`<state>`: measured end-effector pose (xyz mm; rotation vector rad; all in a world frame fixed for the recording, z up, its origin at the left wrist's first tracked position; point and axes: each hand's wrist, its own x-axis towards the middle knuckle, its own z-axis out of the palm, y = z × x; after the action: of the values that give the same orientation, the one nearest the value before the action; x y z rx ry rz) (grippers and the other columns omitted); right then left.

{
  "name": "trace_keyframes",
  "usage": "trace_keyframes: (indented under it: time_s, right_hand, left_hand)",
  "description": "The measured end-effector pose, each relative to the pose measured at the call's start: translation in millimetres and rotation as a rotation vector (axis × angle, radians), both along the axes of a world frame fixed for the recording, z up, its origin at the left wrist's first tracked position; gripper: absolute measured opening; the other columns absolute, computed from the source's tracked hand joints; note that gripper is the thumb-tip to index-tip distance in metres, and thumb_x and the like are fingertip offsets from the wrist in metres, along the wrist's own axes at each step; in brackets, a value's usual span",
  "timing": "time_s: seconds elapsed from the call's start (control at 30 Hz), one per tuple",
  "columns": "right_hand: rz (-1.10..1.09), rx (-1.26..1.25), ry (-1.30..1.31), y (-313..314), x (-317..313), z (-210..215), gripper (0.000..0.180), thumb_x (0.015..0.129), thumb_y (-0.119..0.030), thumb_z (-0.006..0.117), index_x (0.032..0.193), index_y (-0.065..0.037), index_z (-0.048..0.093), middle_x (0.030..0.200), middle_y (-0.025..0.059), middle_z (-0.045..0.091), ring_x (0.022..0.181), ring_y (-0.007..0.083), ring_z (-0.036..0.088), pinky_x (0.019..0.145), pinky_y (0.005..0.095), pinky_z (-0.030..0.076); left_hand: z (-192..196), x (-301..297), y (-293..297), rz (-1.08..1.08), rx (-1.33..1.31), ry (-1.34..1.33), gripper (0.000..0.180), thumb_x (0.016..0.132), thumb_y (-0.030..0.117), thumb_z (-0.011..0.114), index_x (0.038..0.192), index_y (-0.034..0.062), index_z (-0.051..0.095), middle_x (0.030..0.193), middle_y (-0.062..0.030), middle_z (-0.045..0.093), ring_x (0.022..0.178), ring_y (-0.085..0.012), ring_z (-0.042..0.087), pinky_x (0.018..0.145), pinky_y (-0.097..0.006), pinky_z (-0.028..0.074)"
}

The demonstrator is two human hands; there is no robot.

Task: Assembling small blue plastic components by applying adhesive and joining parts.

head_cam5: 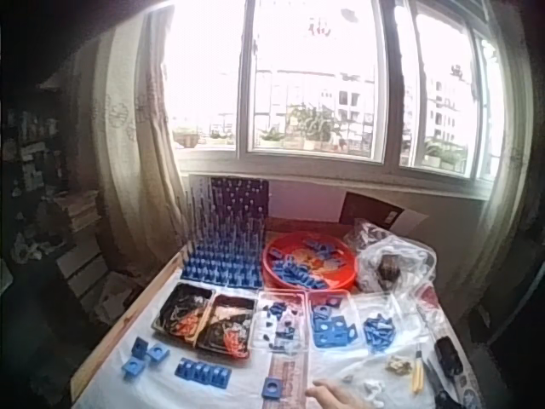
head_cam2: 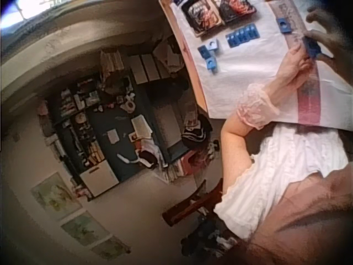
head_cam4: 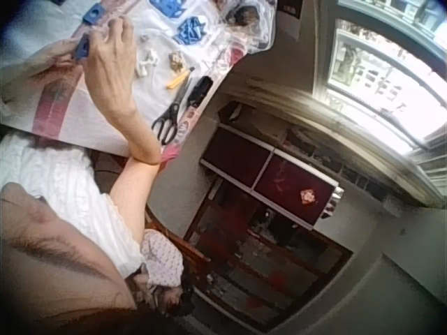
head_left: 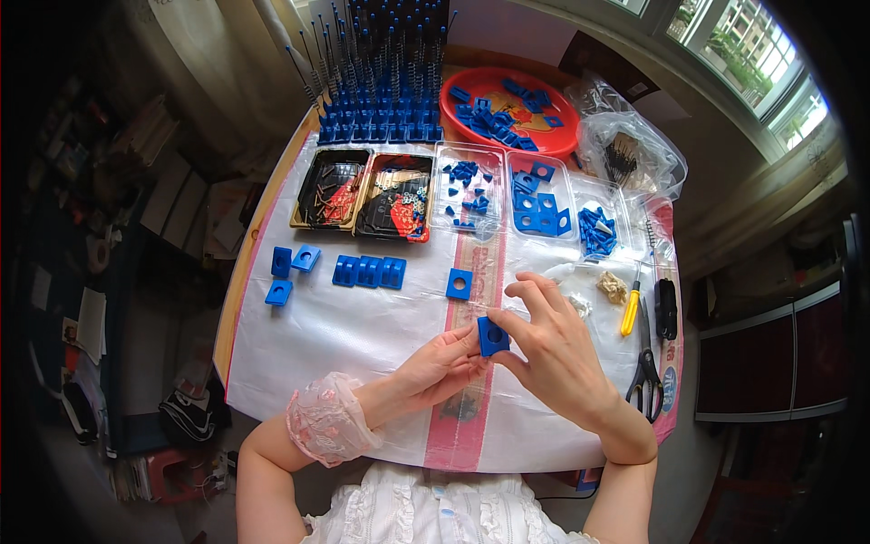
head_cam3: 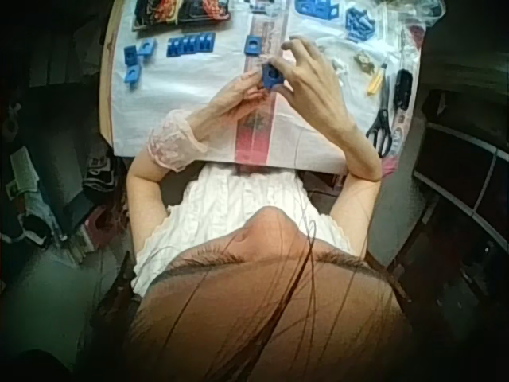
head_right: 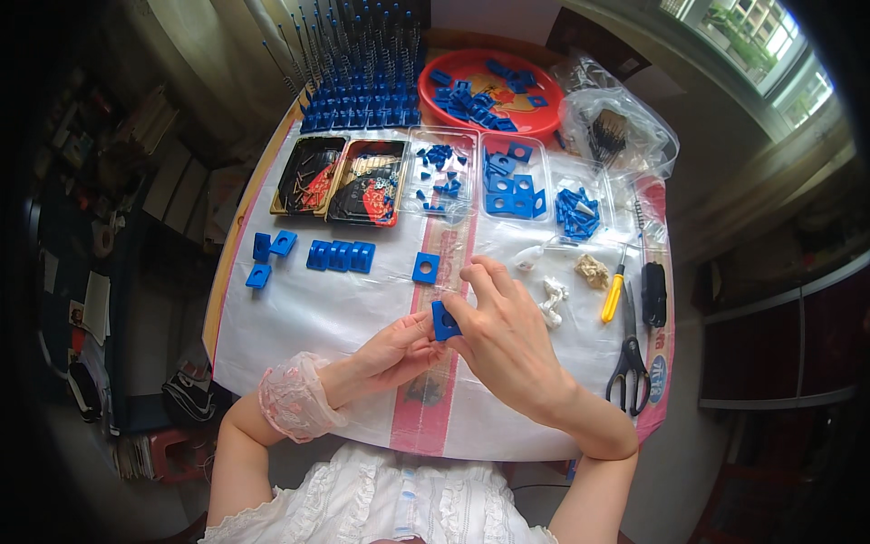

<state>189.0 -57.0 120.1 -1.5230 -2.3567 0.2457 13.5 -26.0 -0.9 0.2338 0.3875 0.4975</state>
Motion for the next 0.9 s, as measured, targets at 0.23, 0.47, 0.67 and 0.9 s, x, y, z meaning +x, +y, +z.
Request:
trace_keyframes:
  time_s: [0.23,0.47,0.67,0.9]
  right_hand:
    - [-0.002,-0.003,0.002,-0.3,-0.2,-0.6,0.044,0.066,-0.010,0.080,0.107,-0.004,0.064,0.122,0.0176,0.054,0.125,0.0346,0.047,0.096,0.0434,0.045]
    - [-0.005,0.003,0.003,-0.2,-0.7,-1.7,0.045,0.066,-0.011,0.080,0.108,-0.005,0.064,0.122,0.0174,0.054,0.125,0.0346,0.047,0.096,0.0432,0.045]
    - [-0.004,-0.003,0.000,0.0,0.0,-2.2,0.046,0.066,-0.011,0.081,0.109,-0.005,0.065,0.123,0.0174,0.054,0.125,0.0346,0.046,0.097,0.0430,0.045]
    - [-0.010,-0.017,0.009,-0.5,0.2,-2.0,0.046,0.066,-0.011,0.081,0.109,-0.005,0.065,0.123,0.0174,0.054,0.125,0.0343,0.047,0.097,0.0428,0.045]
  left_hand:
    - [-4.8,-0.6,0.4,-0.007,0.014,-0.020,0.032,0.102,0.020,0.054,0.131,0.0056,0.052,0.108,-0.0015,0.060,0.091,-0.0050,0.056,0.081,-0.017,0.051]
    - [-3.7,-1.1,-0.2,-0.010,0.018,-0.030,0.032,0.102,0.020,0.055,0.131,0.0065,0.052,0.110,-0.0017,0.060,0.093,-0.0046,0.057,0.081,-0.017,0.051]
    - [0.1,-0.7,-0.8,-0.002,0.005,-0.018,0.032,0.102,0.020,0.055,0.131,0.0057,0.051,0.109,-0.0018,0.059,0.092,-0.0052,0.055,0.081,-0.018,0.051]
    - [-0.4,-0.7,-1.2,0.004,-0.010,-0.023,0.032,0.102,0.019,0.054,0.131,0.0050,0.051,0.108,-0.0018,0.059,0.091,-0.0054,0.055,0.081,-0.018,0.051]
